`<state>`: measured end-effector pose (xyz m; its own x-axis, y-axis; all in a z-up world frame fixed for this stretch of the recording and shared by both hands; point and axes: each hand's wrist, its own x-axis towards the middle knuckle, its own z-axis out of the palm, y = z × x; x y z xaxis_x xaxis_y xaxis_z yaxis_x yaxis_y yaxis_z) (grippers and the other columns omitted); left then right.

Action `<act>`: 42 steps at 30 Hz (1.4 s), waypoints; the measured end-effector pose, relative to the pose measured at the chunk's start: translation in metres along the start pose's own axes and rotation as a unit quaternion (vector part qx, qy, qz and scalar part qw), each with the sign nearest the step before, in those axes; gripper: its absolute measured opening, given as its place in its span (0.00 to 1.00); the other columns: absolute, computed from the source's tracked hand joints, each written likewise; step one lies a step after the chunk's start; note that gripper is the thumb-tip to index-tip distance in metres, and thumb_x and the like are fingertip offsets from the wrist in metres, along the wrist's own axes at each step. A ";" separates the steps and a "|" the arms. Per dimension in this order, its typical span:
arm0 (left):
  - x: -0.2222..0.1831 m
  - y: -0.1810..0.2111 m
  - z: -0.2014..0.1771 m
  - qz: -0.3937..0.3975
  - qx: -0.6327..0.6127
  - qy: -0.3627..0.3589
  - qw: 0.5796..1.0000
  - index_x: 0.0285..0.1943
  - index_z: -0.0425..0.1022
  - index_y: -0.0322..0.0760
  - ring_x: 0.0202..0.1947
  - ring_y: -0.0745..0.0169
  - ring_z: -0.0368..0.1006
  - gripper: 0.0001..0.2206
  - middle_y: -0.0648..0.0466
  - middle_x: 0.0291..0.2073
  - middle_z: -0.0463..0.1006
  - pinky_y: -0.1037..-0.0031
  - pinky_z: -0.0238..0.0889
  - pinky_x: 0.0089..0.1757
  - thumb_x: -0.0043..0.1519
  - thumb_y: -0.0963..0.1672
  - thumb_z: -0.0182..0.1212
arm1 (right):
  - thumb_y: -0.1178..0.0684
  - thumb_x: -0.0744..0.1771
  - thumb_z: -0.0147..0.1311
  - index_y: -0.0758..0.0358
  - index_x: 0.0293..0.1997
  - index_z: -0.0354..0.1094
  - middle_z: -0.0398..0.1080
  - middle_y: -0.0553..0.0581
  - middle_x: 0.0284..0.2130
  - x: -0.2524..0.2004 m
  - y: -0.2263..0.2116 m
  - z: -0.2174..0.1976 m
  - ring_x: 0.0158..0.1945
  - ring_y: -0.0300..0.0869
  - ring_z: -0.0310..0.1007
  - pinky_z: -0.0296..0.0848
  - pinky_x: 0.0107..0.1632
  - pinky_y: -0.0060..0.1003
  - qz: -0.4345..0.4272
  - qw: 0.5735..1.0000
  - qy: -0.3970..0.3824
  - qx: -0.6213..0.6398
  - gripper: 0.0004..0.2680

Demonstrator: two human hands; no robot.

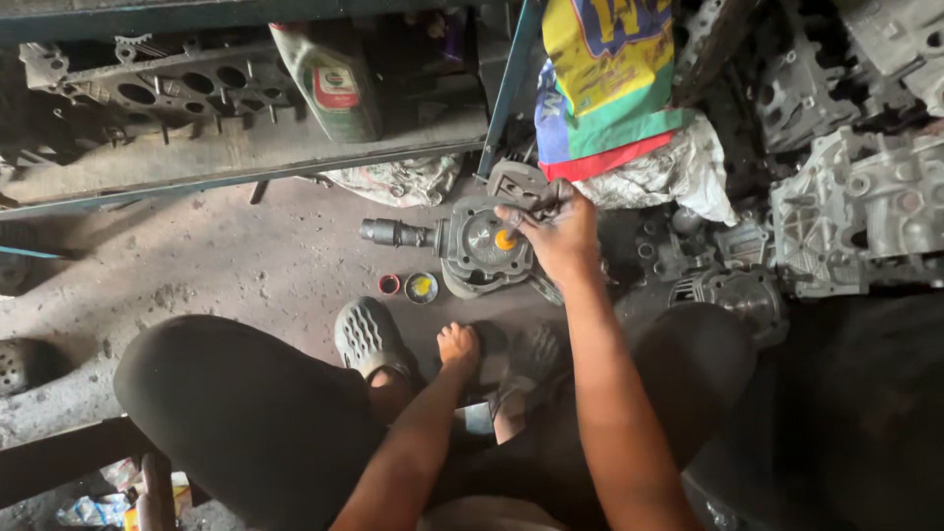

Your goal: The person cleans and handles engine components, using a cloth to wipe down a metal valve and interacting with a cylinder head assembly.

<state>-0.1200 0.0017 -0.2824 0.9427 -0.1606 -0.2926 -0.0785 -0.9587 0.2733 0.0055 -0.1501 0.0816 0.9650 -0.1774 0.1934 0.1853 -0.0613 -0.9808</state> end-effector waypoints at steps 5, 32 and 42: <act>0.022 0.004 -0.003 -0.119 -0.169 0.033 0.978 0.40 0.74 0.32 0.41 0.32 0.76 0.19 0.39 0.38 0.80 0.48 0.67 0.45 0.70 0.48 0.38 | 0.52 0.72 0.54 0.66 0.45 0.59 0.63 0.47 0.37 0.008 -0.002 0.008 0.41 0.34 0.63 0.65 0.47 0.30 -0.130 0.989 -0.060 0.028 0.09; 0.004 0.045 -0.201 -0.059 -0.133 -0.101 0.984 0.51 0.75 0.34 0.51 0.43 0.76 0.21 0.42 0.45 0.81 0.61 0.68 0.52 0.62 0.53 0.54 | 0.34 0.72 0.32 0.60 0.29 0.66 0.68 0.53 0.28 0.045 0.044 -0.009 0.36 0.39 0.66 0.65 0.46 0.32 0.068 0.965 -0.095 0.236 0.22; 0.065 0.147 -0.416 0.216 -0.776 -0.132 0.578 0.83 0.31 0.51 0.79 0.53 0.38 0.33 0.42 0.79 0.46 0.59 0.32 0.67 0.68 0.58 0.21 | 0.36 0.74 0.31 0.66 0.56 0.57 0.57 0.61 0.55 0.001 0.069 0.057 0.59 0.45 0.55 0.55 0.62 0.37 0.104 0.975 0.113 0.160 0.20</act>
<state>0.0651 -0.0524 0.1203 0.8456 -0.5326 0.0367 0.2902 0.5163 0.8057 0.0301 -0.0988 0.0126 0.9290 -0.3673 -0.0458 0.0725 0.3018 -0.9506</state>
